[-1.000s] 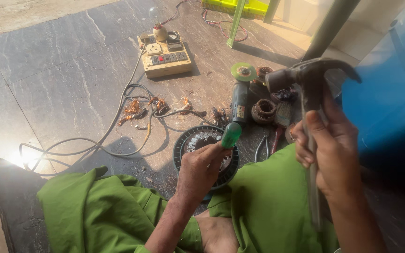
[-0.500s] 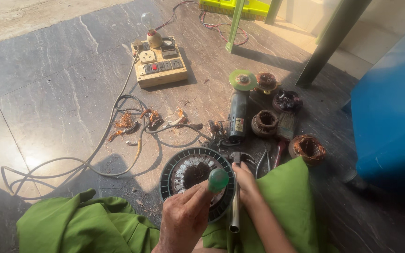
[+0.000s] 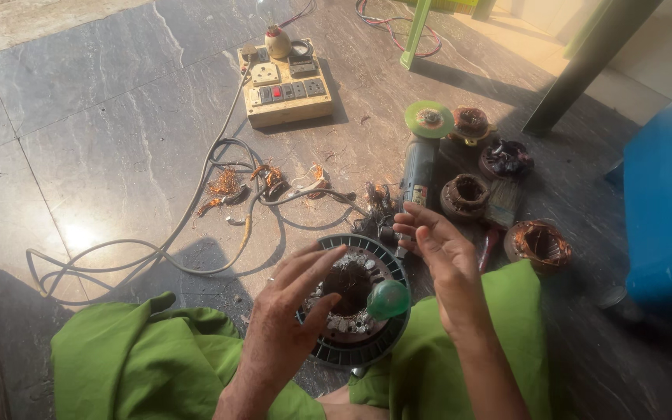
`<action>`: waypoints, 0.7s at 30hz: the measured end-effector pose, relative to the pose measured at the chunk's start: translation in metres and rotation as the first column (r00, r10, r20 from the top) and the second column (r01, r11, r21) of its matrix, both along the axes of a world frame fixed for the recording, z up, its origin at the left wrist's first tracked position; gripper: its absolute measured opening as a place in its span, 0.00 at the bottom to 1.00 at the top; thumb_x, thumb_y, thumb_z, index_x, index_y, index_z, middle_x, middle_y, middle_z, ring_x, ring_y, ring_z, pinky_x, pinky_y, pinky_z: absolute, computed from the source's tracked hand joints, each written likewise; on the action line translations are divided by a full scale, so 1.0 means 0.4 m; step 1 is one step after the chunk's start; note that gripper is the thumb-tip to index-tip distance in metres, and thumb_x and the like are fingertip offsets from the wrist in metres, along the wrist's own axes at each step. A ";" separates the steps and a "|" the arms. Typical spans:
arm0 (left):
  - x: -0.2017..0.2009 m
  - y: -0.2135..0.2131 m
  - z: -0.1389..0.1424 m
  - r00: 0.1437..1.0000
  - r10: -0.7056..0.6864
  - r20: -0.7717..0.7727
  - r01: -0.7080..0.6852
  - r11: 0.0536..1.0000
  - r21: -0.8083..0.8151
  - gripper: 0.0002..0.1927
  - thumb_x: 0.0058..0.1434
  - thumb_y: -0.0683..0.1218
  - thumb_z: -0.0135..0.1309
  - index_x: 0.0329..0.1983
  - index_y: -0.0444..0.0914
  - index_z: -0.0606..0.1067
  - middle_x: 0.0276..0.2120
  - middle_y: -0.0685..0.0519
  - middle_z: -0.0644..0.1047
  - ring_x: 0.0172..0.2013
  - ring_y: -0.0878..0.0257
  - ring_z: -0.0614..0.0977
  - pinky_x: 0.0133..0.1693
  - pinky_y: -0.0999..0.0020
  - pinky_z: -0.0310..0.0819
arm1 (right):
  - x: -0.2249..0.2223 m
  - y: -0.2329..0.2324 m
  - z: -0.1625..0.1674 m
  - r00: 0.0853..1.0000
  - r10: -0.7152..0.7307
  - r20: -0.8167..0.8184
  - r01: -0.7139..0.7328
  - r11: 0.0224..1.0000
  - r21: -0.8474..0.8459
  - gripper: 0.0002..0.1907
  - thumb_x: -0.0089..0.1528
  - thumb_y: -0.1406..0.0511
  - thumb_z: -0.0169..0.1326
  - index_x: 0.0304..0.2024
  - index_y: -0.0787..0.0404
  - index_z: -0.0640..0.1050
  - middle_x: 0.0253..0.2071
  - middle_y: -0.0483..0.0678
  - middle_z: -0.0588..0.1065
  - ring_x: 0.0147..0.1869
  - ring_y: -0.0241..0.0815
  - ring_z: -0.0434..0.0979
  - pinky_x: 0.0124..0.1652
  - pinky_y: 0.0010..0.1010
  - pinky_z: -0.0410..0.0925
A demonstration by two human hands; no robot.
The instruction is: The person removes copper windings from a motor stator using pliers, a screwdriver, and a hammer. They pull and cut the wires, then hammer the stator to dislodge remaining material.
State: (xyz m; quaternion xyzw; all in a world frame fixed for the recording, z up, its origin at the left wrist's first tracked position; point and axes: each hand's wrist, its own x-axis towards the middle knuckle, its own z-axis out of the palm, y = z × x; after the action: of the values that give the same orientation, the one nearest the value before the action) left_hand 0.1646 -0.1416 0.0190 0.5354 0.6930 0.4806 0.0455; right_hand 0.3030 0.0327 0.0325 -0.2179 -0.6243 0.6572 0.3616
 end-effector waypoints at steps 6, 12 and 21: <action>-0.046 0.120 0.010 0.983 0.108 -0.149 -0.142 0.960 -0.241 0.37 0.48 0.52 0.69 0.63 0.44 0.73 0.60 0.42 0.72 0.61 0.40 0.72 0.57 0.45 0.65 | 0.036 -0.095 0.153 0.939 0.341 -0.033 -0.309 0.885 0.348 0.23 0.67 0.51 0.56 0.44 0.66 0.78 0.41 0.52 0.79 0.49 0.38 0.79 0.49 0.30 0.72; -0.024 0.136 -0.018 0.992 0.120 -0.050 -0.129 0.899 -0.419 0.26 0.50 0.49 0.64 0.56 0.50 0.79 0.58 0.51 0.74 0.57 0.48 0.76 0.57 0.54 0.70 | -0.010 -0.168 0.099 0.973 0.200 -0.115 -0.186 0.976 0.117 0.25 0.64 0.56 0.64 0.22 0.64 0.70 0.20 0.42 0.68 0.20 0.29 0.64 0.21 0.21 0.56; -0.175 0.165 -0.004 0.995 0.102 -0.021 -0.103 0.923 -0.371 0.27 0.52 0.50 0.66 0.58 0.49 0.78 0.59 0.52 0.75 0.56 0.52 0.77 0.56 0.55 0.71 | -0.178 -0.123 0.070 0.923 0.269 -0.275 -0.195 0.943 0.269 0.24 0.67 0.56 0.64 0.26 0.64 0.70 0.22 0.40 0.65 0.25 0.27 0.62 0.26 0.22 0.54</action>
State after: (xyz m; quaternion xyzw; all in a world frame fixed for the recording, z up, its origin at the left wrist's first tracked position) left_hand 0.0948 -0.0757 0.0175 0.4804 0.7986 0.3421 0.1203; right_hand 0.2319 -0.0164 0.0603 0.0077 -0.6556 0.6424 0.3969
